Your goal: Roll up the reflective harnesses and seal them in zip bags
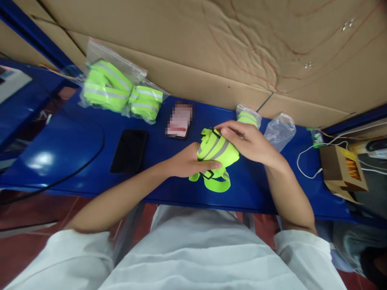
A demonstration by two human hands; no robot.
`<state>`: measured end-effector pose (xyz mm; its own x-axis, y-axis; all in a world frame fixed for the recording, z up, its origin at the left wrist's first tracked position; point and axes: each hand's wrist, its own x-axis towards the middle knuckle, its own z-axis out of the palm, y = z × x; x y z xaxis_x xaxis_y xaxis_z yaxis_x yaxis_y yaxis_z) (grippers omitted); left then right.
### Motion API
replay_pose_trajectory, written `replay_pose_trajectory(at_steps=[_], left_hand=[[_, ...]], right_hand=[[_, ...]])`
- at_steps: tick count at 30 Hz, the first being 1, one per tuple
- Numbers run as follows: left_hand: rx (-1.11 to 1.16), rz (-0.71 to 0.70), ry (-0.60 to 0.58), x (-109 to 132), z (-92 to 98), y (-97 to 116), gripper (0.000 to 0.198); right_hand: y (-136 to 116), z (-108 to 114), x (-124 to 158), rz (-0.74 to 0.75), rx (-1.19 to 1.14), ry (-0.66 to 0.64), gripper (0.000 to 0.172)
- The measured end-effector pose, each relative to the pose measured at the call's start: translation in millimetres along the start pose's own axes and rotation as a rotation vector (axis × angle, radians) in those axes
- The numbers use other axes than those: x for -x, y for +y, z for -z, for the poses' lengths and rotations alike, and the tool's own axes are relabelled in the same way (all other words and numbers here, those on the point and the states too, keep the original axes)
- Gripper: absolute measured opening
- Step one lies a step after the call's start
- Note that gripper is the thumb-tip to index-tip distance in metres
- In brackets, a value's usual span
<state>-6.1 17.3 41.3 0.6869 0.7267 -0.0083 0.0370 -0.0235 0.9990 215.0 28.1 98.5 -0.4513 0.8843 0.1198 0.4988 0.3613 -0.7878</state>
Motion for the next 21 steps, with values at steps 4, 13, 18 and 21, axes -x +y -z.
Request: replay_pose_trajectory(at_steps=[4, 13, 18, 21], left_hand=[[-0.036, 0.022, 0.007, -1, 2.5, 1, 0.037], [0.327, 0.194, -0.008, -7, -1.2, -5, 0.043], [0.547, 0.221, -0.004, -10, -5.1, -11, 0.055], [0.571, 0.224, -0.044, -10, -7.5, -12, 0.052]], right_hand=[[-10, -9, 6, 0.065, 0.162, -0.146, 0.065], [3, -19, -3, 0.092, 0.147, 0.055, 0.054], [-8, -17, -1, 0.019, 0.059, 0.072, 0.043], [-11, -15, -1, -0.030, -0.027, 0.067, 0.041]])
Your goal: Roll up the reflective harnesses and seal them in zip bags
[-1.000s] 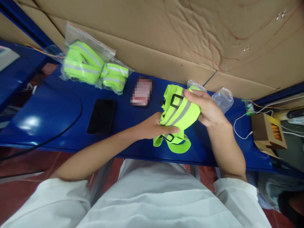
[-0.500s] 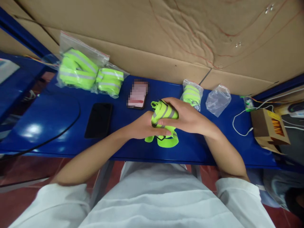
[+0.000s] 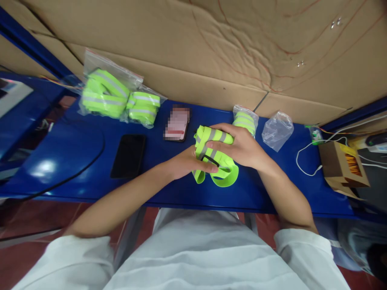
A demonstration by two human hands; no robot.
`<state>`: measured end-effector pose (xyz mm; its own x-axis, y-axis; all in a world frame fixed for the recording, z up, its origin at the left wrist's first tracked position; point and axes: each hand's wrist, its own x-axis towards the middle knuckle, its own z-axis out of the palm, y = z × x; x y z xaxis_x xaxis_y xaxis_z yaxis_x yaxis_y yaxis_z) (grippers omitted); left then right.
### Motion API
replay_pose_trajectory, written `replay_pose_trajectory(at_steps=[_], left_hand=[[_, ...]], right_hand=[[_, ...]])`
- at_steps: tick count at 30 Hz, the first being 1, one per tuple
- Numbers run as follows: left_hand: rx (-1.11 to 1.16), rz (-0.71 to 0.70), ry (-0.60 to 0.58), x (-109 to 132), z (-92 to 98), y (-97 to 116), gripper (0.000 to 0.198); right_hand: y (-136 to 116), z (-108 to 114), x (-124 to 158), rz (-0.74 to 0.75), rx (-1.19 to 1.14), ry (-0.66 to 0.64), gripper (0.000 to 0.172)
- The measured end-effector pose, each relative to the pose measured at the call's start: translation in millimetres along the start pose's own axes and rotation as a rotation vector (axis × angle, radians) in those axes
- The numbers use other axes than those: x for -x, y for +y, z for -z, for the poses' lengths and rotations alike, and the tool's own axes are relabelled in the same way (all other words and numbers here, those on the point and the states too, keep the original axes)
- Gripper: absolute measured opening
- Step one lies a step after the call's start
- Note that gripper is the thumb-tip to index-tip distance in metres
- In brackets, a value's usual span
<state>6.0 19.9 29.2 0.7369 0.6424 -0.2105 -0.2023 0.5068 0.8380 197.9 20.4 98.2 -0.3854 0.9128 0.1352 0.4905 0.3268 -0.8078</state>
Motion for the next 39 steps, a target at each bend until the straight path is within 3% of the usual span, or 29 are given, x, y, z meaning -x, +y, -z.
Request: replay_pose_trajectory(at_steps=[4, 8, 14, 19, 24, 29, 32, 36, 39], left_hand=[[0.037, 0.011, 0.019, 2, -3.2, -1, 0.049], [0.145, -0.002, 0.023, 1, -6.1, -4, 0.059], [0.126, 0.005, 0.023, 0, -16.2, -11, 0.056], [-0.120, -0.037, 0.101, -1, -1.2, 0, 0.056], [-0.542, -0.107, 0.049, -2, 22.6, 16, 0.047], [-0.601, -0.236, -0.012, 6, 15.0, 19, 0.044], [-0.619, -0.256, 0.045, 7, 11.0, 18, 0.042], [-0.588, -0.236, 0.067, 4, 13.7, 14, 0.046], [-0.617, -0.236, 0.118, 2, 15.5, 14, 0.043]], right_hand=[[4, 1, -2, -0.030, -0.081, 0.011, 0.038], [6, 0, -3, -0.007, -0.105, 0.142, 0.035], [2, -6, -2, 0.089, 0.043, 0.290, 0.041], [3, 4, -1, 0.047, -0.012, 0.221, 0.043], [4, 13, 1, -0.172, -0.278, 0.052, 0.048], [11, 6, -7, -0.302, -0.589, -0.072, 0.052], [17, 2, -11, -0.179, -0.369, -0.025, 0.050], [12, 0, -6, 0.100, 0.099, 0.215, 0.044], [5, -3, 3, 0.172, 0.265, 0.111, 0.050]])
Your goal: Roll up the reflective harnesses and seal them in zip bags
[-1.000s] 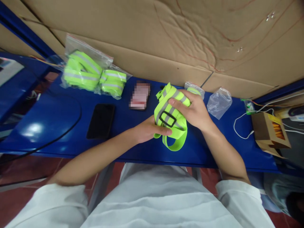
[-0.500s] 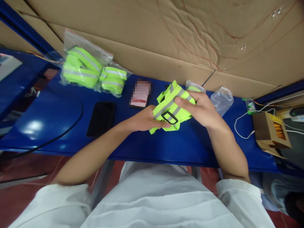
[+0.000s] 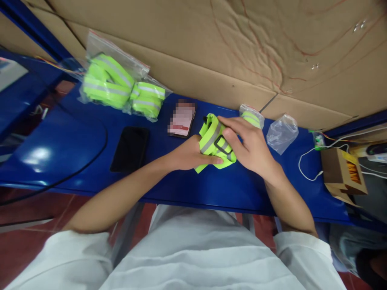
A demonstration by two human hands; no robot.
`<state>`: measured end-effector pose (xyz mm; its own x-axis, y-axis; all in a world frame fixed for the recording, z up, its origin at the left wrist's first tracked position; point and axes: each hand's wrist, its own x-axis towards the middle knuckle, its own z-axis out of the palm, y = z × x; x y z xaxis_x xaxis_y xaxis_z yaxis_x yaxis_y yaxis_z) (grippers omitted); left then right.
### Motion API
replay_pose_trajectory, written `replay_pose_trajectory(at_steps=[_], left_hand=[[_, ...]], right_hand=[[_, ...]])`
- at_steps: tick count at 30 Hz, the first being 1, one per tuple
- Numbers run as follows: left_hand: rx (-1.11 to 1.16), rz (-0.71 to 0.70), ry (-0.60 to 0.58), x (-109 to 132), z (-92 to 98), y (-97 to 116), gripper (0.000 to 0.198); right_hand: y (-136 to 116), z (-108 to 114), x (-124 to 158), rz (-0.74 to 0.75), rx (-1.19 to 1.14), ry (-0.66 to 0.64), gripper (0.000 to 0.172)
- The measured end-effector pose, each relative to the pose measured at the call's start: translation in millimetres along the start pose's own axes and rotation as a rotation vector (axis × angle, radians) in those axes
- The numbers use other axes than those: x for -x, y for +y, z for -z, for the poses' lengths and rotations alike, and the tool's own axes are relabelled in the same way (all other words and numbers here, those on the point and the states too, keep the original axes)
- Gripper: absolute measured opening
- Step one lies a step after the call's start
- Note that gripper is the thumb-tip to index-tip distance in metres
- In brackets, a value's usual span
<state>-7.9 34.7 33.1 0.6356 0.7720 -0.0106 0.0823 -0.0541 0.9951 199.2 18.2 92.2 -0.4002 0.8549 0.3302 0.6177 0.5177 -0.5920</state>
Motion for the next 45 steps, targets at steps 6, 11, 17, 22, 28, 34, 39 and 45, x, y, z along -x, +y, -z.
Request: replay_pose_trajectory(at_steps=[6, 11, 17, 22, 28, 34, 39, 45], left_hand=[[-0.113, -0.006, 0.031, 1, 0.3, 4, 0.027], [0.181, 0.193, -0.078, 0, 1.9, 7, 0.033], [0.306, 0.236, -0.126, -3, 6.8, 7, 0.027], [0.279, 0.152, -0.120, -4, 8.1, 15, 0.031], [0.205, 0.027, 0.032, -4, -2.6, 14, 0.030], [0.019, -0.092, 0.231, -5, -20.1, -5, 0.037], [0.204, -0.046, 0.190, -6, -30.7, -20, 0.074], [0.558, -0.042, 0.114, -14, -36.1, -34, 0.090]], right_hand=[[4, -24, 3, -0.137, 0.022, -0.100, 0.082], [9, -34, -4, -0.112, 0.006, -0.003, 0.062], [8, -25, -4, -0.165, -0.064, 0.066, 0.055], [13, -3, -7, -0.336, -0.431, 0.176, 0.049], [20, -2, -5, -0.565, -1.014, 0.072, 0.051], [41, -23, 27, -0.796, -1.278, -0.038, 0.049], [40, -37, 39, -0.782, -1.250, -0.048, 0.057], [29, -46, 41, -0.504, -0.707, 0.295, 0.035]])
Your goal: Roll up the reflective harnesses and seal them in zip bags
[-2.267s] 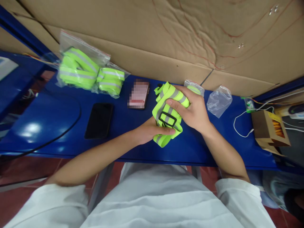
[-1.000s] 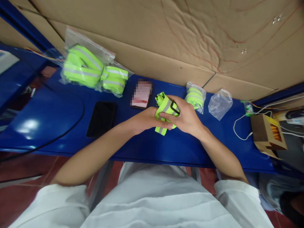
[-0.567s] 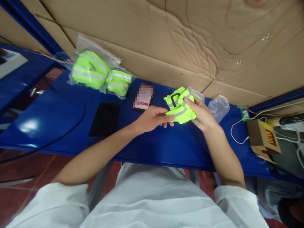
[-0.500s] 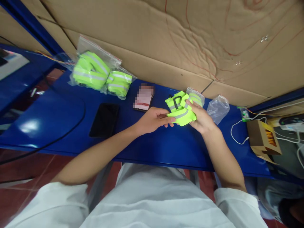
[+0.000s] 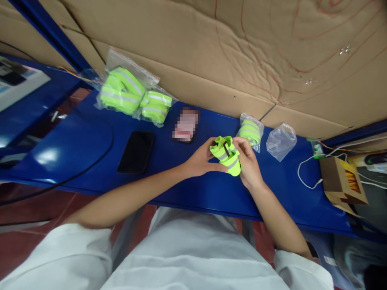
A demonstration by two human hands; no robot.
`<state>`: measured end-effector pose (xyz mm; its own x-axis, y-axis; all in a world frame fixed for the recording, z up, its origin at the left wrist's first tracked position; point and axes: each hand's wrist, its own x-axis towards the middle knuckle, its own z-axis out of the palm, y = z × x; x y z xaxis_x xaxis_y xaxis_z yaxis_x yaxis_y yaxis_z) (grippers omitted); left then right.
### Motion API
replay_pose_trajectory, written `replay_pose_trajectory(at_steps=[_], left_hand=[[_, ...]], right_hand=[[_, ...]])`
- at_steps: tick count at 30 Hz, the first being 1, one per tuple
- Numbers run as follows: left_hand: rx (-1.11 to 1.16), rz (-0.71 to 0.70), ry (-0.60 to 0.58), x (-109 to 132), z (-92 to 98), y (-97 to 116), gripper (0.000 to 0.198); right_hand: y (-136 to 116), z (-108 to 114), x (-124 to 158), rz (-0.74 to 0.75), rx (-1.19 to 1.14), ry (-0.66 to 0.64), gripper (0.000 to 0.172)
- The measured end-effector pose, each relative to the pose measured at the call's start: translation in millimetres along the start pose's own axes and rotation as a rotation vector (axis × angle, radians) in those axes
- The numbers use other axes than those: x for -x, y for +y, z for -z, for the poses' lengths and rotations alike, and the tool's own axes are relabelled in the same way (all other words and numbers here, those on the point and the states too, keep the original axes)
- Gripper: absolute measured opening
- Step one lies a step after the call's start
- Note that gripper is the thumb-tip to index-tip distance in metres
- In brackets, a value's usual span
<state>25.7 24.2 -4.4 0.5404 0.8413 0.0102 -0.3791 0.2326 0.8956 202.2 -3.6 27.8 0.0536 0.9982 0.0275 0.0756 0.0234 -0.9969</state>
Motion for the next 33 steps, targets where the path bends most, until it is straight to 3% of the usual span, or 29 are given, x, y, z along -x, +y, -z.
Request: replay_pose_trajectory(at_steps=[3, 5, 10, 13, 24, 28, 31, 33], left_hand=[[0.056, 0.004, 0.087, -1, -1.5, 0, 0.087], [0.074, -0.003, 0.147, -1, -2.8, 1, 0.087], [0.022, -0.002, 0.282, 1, -2.5, 2, 0.074], [-0.026, 0.008, 0.300, 0, -0.5, 0, 0.071], [-0.149, -0.025, 0.251, -2, 2.7, 9, 0.071], [-0.191, -0.030, 0.056, -1, -3.8, 11, 0.053], [-0.415, -0.047, -0.081, 8, -15.2, 13, 0.041], [-0.554, -0.050, -0.159, 15, -21.9, 13, 0.033]], right_hand=[[1, -1, 6, 0.273, 0.205, 0.075, 0.024], [0, -2, 11, 0.383, 0.280, 0.041, 0.029], [6, -9, 21, 0.375, 0.487, -0.109, 0.055], [13, -11, 20, 0.413, 0.572, -0.122, 0.071], [-5, -3, 18, 0.417, 0.507, -0.156, 0.054], [-9, 42, 10, 0.363, 0.433, -0.059, 0.047], [-9, 101, -5, 0.206, 0.242, 0.193, 0.046], [-6, 140, -13, 0.056, 0.095, 0.250, 0.045]])
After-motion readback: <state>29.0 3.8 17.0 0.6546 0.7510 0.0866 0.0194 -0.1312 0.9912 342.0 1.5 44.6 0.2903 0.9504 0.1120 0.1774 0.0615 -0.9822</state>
